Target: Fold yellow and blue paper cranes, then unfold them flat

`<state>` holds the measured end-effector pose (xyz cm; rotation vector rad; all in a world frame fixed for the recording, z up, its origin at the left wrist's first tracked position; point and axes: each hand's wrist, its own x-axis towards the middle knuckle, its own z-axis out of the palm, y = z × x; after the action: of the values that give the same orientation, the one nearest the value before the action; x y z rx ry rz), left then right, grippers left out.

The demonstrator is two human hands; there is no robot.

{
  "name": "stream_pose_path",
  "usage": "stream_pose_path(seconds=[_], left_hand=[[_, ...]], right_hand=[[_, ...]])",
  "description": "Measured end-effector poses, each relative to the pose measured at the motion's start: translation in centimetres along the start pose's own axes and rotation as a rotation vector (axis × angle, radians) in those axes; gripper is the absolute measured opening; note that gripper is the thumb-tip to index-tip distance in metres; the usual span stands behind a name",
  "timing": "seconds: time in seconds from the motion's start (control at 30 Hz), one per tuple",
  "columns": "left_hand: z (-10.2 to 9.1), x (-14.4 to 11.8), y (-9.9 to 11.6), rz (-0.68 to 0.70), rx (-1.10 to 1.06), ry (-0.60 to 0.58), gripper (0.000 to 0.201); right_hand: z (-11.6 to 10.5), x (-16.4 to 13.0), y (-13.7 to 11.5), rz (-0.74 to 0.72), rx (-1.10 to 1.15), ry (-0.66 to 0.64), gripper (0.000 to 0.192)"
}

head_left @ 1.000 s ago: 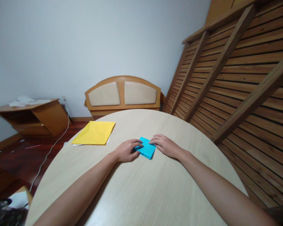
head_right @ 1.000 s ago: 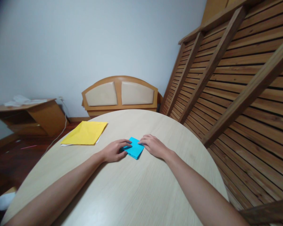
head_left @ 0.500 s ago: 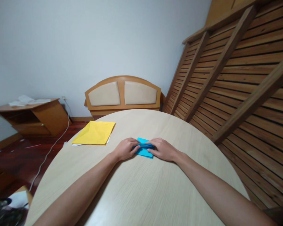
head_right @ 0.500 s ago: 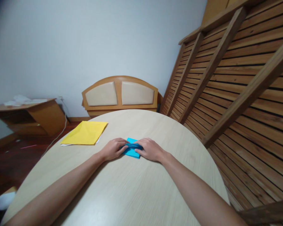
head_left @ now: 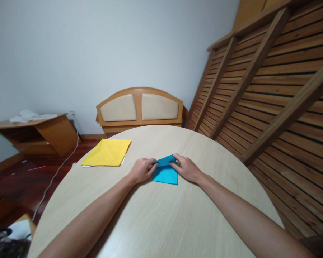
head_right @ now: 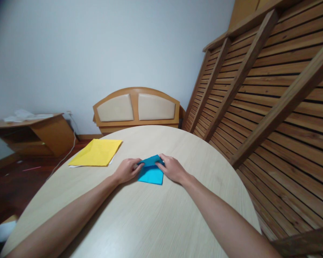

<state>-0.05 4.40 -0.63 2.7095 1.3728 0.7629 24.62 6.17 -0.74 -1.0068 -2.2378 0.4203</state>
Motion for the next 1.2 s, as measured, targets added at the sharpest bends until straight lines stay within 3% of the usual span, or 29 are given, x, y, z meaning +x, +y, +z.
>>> stream_pose_path(seconds=[0.27,0.47,0.57,0.63,0.8,1.0,1.2], left_hand=[[0.4,0.1,-0.5,-0.064,-0.185,0.186,0.026],[0.5,0.2,-0.7,-0.165,-0.294,0.329,0.032],[0.3,0.2,-0.5,-0.185,-0.374,0.335,0.047],[0.1,0.2,-0.4,-0.179,-0.423,0.312,0.043],[-0.4,0.4,0.0,-0.199,-0.505,0.266,0.033],[-0.6,0.6,0.1,-0.233,-0.545,0.279,0.034],[-0.5,0.7,-0.3,-0.253,-0.571,0.293,0.038]], right_hand=[[0.5,0.1,0.3,0.045,0.298,0.016,0.015],[0.8,0.1,0.3,0.160,0.603,-0.003,0.034],[0.7,0.0,0.2,0.218,0.701,-0.011,0.045],[0.6,0.0,0.1,0.229,0.740,-0.009,0.049],[0.6,0.0,0.6,0.221,0.740,0.024,0.045],[0.5,0.1,1.0,0.131,0.548,0.032,0.031],[0.5,0.2,1.2,0.123,0.554,0.030,0.038]])
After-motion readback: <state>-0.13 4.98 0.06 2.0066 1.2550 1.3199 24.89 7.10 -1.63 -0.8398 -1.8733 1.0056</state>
